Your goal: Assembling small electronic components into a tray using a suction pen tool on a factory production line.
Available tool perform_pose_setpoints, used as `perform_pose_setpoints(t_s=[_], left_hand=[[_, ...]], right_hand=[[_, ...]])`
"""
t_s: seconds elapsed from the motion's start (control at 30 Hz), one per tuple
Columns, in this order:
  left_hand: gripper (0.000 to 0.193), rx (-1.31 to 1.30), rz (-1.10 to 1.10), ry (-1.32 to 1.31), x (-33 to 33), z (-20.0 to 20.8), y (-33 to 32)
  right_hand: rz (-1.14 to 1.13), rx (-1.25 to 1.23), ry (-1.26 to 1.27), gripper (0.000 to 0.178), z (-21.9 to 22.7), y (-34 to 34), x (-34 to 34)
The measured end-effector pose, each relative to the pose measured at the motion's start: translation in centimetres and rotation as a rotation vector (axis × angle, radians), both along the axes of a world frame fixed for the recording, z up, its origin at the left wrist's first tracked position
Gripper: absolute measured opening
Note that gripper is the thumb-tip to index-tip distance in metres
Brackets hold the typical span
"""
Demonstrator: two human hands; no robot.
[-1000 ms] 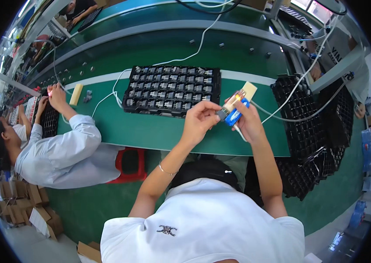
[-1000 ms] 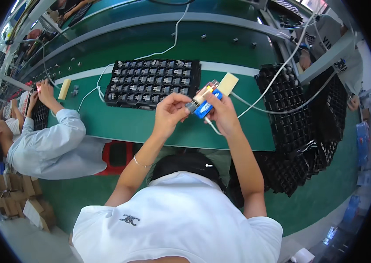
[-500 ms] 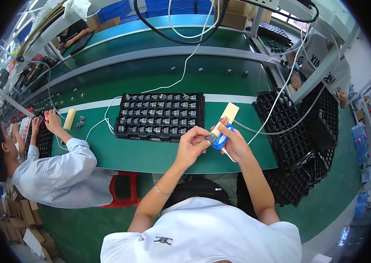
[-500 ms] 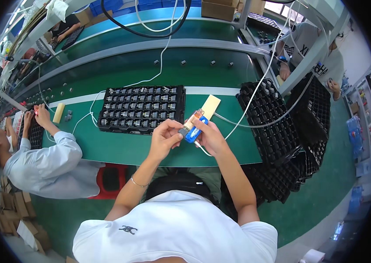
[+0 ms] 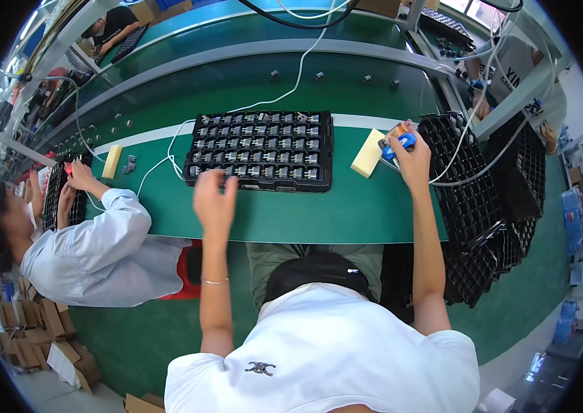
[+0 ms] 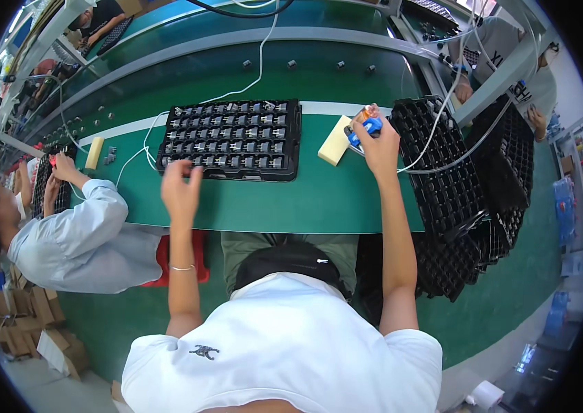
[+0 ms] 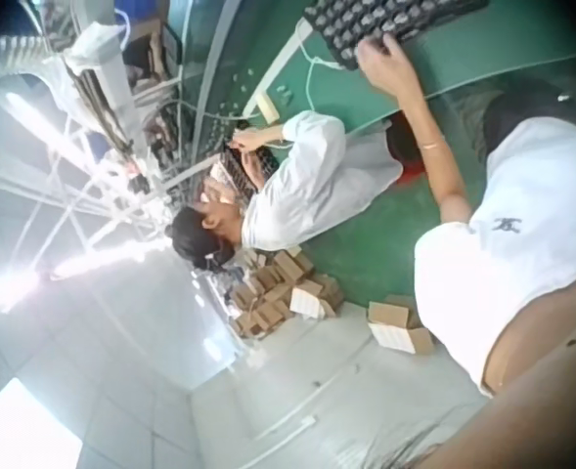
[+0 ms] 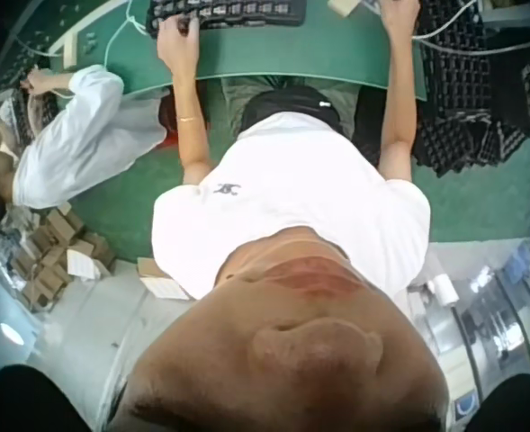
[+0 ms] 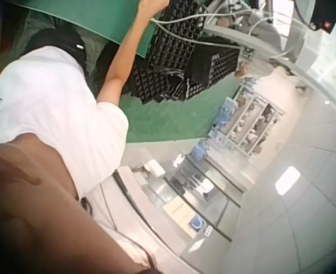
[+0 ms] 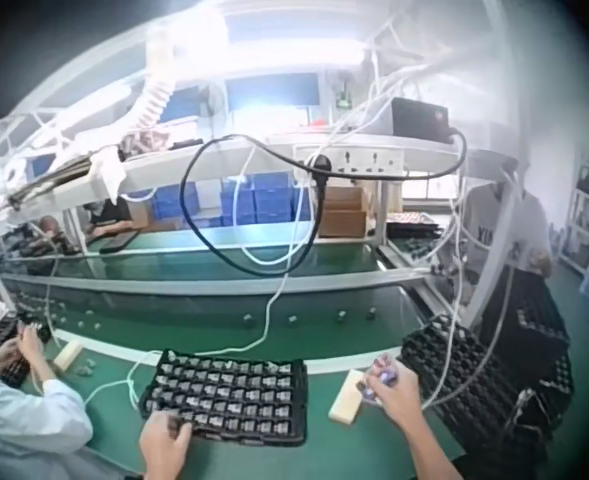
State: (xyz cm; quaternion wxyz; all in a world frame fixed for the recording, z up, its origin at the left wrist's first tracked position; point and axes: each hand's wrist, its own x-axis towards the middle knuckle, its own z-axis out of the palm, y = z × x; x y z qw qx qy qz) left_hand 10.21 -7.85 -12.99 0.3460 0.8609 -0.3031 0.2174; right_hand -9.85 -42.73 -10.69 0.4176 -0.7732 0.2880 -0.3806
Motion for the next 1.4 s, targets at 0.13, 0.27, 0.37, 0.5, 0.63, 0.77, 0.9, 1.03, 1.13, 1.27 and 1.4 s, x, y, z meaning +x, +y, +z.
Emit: perform_pose_setpoints(t_s=[0.13,0.27,0.37,0.5,0.63,0.77,0.9,1.03,1.13,1.27,1.4], left_hand=[[0.029,0.290,0.252,-0.010,3.3,-0.4,3.5],[0.033,0.401,0.285,0.087,3.8,-0.5,3.2],[0.034,0.385,0.274,0.086,4.3,-0.7,2.1],[0.035,0.406,0.277,0.114,4.4,-0.7,0.8],[0.035,0.473,0.287,0.158,5.2,-0.3,0.3],[0.036,0.521,0.276,0.208,6.1,0.2,-0.3],[0.037,0.554,0.284,0.219,6.3,0.3,-0.2],[0.037,0.520,0.313,0.230,6.1,0.1,-0.5],[0.036,0.484,0.300,0.235,6.3,0.1,-0.4],[0.034,0.343,0.337,0.232,6.0,0.1,0.0],[0.026,0.107,0.187,0.240,6.1,-0.3,0.4]], right_hand=[[-0.013,-0.181,0.186,0.038,-2.0,0.9,0.9],[-0.130,-0.331,0.219,0.037,-3.2,2.2,1.2],[-0.125,-0.346,0.201,0.037,-3.3,2.2,1.2],[-0.140,-0.350,0.203,0.036,-3.8,1.9,1.2],[-0.140,-0.366,0.193,0.036,-3.6,2.1,1.4],[-0.152,-0.325,0.231,0.037,-3.5,2.2,1.3],[-0.163,-0.309,0.213,0.036,-3.7,2.4,1.5],[-0.166,-0.320,0.187,0.036,-4.0,2.2,1.4],[-0.160,-0.321,0.199,0.037,-3.9,2.2,1.3],[-0.165,-0.329,0.207,0.036,-3.8,2.3,1.4],[-0.159,-0.308,0.208,0.037,-3.6,2.4,1.4]])
